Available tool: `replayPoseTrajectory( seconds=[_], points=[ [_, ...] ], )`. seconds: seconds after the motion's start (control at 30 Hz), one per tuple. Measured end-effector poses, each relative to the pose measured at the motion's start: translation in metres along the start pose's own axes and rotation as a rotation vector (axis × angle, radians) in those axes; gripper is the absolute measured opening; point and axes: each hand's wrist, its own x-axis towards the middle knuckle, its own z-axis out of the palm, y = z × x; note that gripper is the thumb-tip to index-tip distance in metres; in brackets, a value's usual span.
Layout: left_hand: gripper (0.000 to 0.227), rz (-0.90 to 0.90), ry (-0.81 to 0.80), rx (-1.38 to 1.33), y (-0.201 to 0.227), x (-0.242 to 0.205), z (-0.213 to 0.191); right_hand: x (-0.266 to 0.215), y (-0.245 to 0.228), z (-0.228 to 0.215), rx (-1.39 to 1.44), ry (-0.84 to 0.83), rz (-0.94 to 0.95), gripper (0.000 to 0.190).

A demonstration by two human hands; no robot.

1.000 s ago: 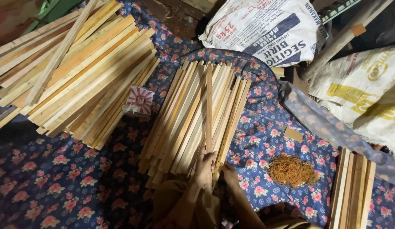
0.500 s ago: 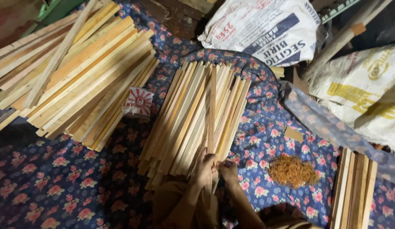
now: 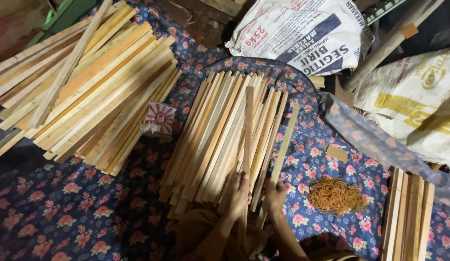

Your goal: A person sitting on the floor applies rubber bands to individual wooden slats, likely for organization or assembly preparation.

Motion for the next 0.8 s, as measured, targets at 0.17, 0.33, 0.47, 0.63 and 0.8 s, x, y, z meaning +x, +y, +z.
replayPoseTrajectory(
  seconds=[0.17, 0.33, 0.47, 0.63, 0.8],
  points=[
    [0.058, -0.099, 0.008, -0.075, -0.018, 0.011, -0.001, 0.008, -0.031, -0.006, 0.399, -0.042, -0.021, 0.018],
    [0.045, -0.158, -0.16, -0.411, -0.057, 0.03, -0.014, 0.002, -0.079, -0.006, -0.066, -0.13, -0.12, 0.031],
    [0.054, -0.303, -0.183, -0.642, -0.053, 0.026, -0.012, -0.037, -0.111, 0.021, -0.23, -0.095, -0.042, 0.029],
    [0.046, 0.782, -0.265, 0.42, -0.171, 0.074, -0.061, -0.042, -0.072, 0.037, -0.461, 0.007, -0.217, 0.045],
    [0.035, -0.134, -0.16, -0.556, -0.17, 0.084, -0.046, -0.025, -0.047, 0.041, -0.542, 0.018, -0.181, 0.061]
  ],
)
